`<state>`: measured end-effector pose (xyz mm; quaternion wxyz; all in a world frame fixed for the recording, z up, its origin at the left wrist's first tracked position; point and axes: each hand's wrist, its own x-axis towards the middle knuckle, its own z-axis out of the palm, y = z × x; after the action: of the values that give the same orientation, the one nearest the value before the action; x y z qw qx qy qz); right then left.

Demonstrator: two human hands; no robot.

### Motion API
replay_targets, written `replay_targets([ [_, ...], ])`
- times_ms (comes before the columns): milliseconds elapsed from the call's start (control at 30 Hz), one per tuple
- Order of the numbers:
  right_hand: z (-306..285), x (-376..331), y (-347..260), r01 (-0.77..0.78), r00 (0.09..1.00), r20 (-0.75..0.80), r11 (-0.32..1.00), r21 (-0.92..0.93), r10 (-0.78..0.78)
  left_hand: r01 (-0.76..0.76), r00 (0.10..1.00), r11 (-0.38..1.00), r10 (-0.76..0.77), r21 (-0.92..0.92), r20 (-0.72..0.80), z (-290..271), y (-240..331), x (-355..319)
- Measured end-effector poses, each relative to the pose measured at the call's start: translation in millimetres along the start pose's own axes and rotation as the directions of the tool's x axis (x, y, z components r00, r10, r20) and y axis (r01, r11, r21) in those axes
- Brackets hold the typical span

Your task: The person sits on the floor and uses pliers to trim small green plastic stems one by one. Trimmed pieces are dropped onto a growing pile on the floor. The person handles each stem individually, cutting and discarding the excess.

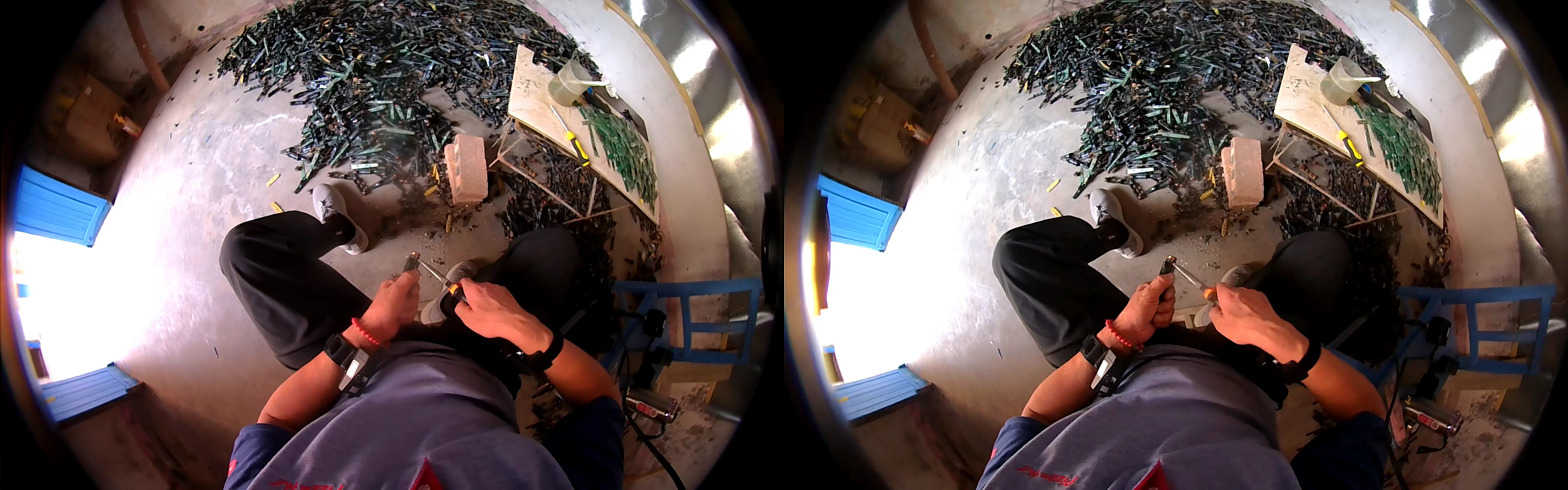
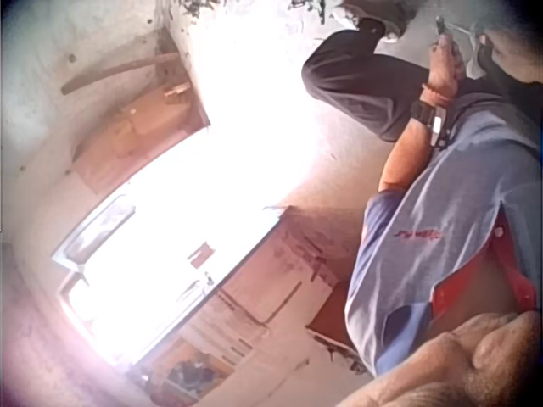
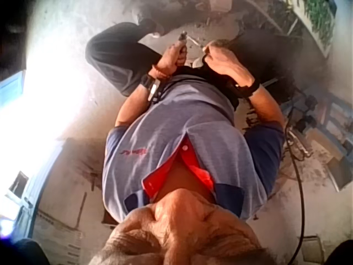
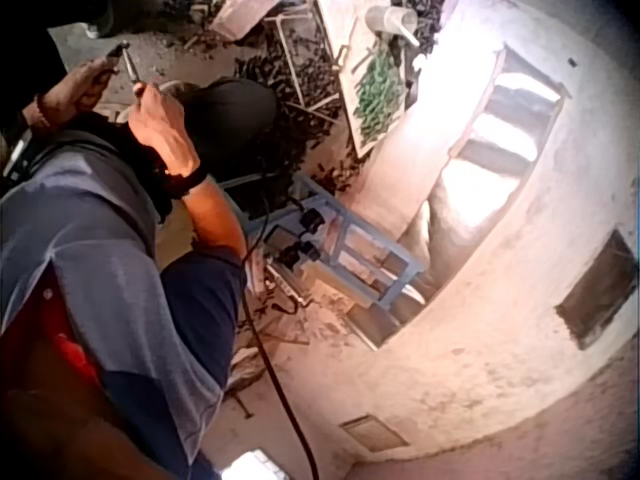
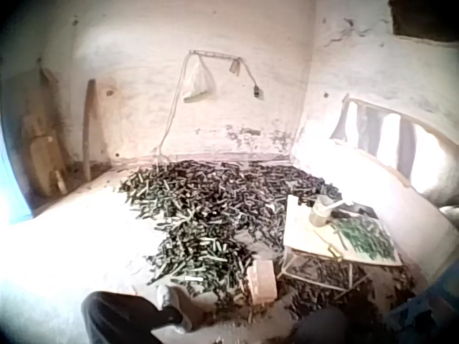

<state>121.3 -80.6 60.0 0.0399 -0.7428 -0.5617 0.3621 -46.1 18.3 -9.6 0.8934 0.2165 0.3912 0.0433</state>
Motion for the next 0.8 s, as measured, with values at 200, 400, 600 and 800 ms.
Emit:
replay_targets([
  [200,-10.0,-2.6,2.0,-0.433,0.858,0.511,0.472,0.768,-0.045,0.039,0.999,0.996,-0.037,-0.080,0.028,1.3,0.7,1.8],
  [400,-6.6,-4.0,8.1,-0.496,0.823,0.546,0.267,0.826,-0.160,0.009,0.998,0.996,-0.004,-0.086,0.055,4.8,2.2,-1.7],
  [600,0.7,-8.9,3.0,-0.510,0.817,0.535,0.163,0.844,-0.215,-0.034,0.998,0.999,0.035,-0.015,0.052,1.2,-1.5,1.3],
  [800,14.6,-13.1,-2.1,-0.517,0.825,0.497,-0.003,0.856,-0.270,-0.092,0.996,0.992,0.094,0.082,-0.013,-0.6,-7.2,1.9],
])
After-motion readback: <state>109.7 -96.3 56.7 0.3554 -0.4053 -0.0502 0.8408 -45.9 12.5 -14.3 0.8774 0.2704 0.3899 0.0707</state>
